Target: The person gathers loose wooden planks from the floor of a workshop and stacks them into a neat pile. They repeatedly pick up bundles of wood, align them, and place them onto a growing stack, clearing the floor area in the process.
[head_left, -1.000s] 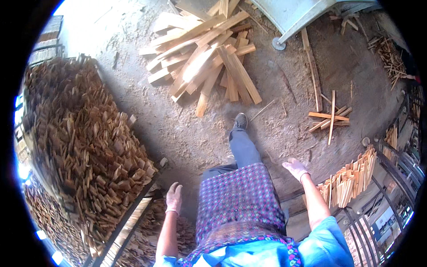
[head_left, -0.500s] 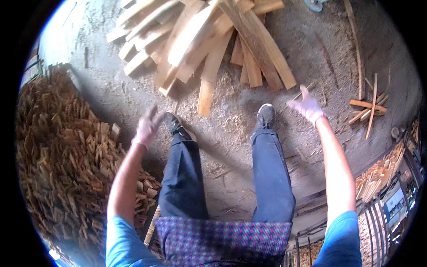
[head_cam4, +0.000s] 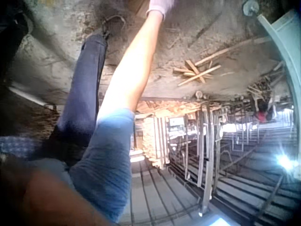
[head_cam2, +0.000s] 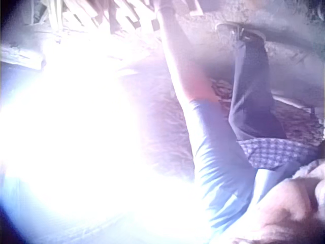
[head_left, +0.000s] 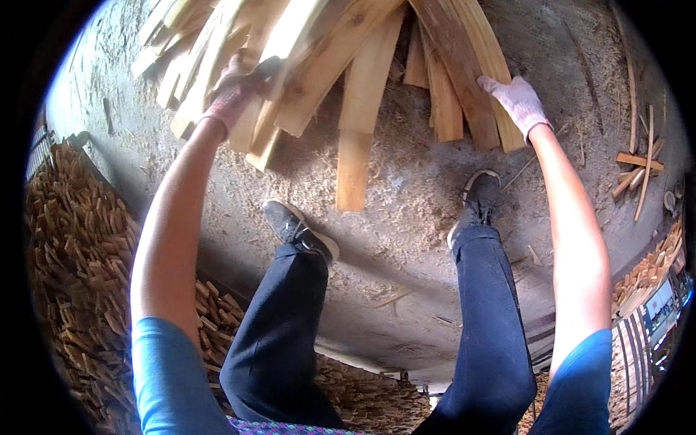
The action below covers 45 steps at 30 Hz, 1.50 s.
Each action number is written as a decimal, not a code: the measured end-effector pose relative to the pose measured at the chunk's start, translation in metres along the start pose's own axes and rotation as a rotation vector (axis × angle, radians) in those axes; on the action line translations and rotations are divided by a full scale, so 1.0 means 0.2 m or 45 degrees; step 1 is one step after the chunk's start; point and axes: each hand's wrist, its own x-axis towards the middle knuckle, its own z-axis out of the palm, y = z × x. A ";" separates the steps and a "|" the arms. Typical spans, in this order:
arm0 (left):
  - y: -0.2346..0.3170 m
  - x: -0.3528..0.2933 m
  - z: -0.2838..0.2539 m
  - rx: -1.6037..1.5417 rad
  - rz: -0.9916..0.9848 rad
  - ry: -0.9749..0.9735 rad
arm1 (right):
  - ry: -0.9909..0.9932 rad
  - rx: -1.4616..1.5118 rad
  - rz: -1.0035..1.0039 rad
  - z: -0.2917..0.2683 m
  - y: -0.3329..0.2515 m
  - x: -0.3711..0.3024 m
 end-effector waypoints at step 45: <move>0.36 -0.06 0.37 -0.889 -0.222 -0.395 | -0.545 1.400 -0.071 0.11 -0.26 -0.39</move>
